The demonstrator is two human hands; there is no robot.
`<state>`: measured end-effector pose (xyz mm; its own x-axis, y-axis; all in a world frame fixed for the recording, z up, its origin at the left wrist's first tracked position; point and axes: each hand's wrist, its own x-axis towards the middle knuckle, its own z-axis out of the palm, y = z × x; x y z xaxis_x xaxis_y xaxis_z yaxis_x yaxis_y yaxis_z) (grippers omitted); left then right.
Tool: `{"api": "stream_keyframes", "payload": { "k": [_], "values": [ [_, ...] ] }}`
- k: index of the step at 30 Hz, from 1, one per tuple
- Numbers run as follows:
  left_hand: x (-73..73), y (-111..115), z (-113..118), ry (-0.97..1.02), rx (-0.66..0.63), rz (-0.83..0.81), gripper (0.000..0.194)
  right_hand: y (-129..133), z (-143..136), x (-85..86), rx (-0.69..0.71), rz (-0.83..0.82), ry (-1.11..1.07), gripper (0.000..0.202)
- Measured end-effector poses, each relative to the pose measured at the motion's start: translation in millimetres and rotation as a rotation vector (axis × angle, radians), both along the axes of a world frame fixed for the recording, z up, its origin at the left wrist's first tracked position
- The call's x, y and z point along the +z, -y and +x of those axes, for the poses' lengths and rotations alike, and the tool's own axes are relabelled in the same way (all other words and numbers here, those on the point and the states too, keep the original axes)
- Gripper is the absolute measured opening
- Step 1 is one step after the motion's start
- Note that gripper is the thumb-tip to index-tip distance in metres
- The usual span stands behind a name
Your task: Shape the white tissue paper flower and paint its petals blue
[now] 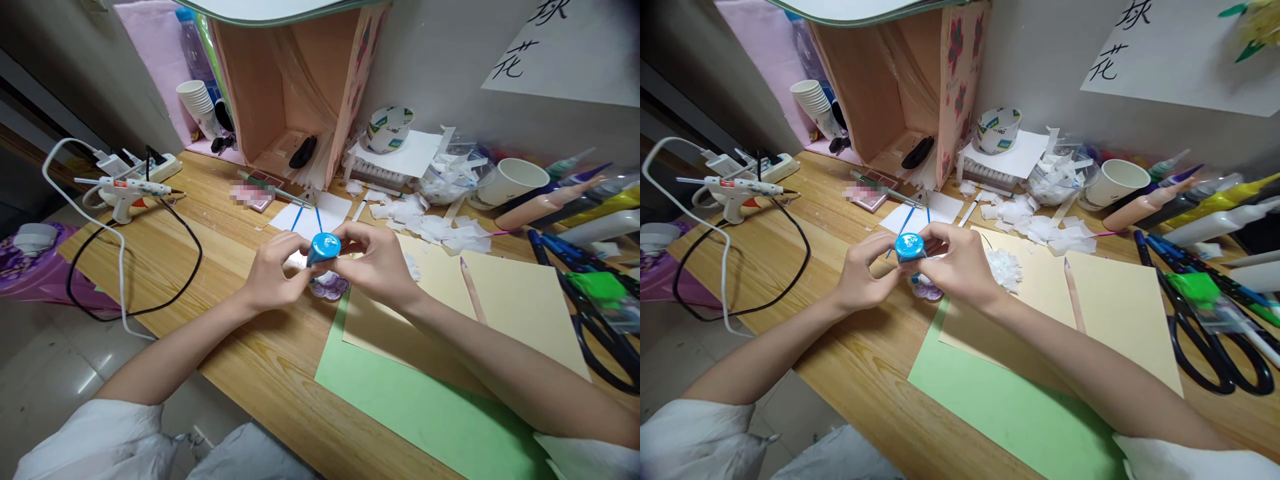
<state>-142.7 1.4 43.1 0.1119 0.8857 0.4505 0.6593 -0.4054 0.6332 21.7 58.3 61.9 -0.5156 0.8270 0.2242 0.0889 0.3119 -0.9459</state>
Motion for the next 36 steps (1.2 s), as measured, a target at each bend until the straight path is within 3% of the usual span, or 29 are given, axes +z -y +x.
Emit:
{"api": "stream_keyframes", "payload": {
  "k": [36],
  "values": [
    [-0.7, 1.7, -0.2, -0.046, 0.011, 0.078, 0.014, 0.6, -1.4, -1.0, 0.027, -0.044, -0.048, 0.012]
  ]
}}
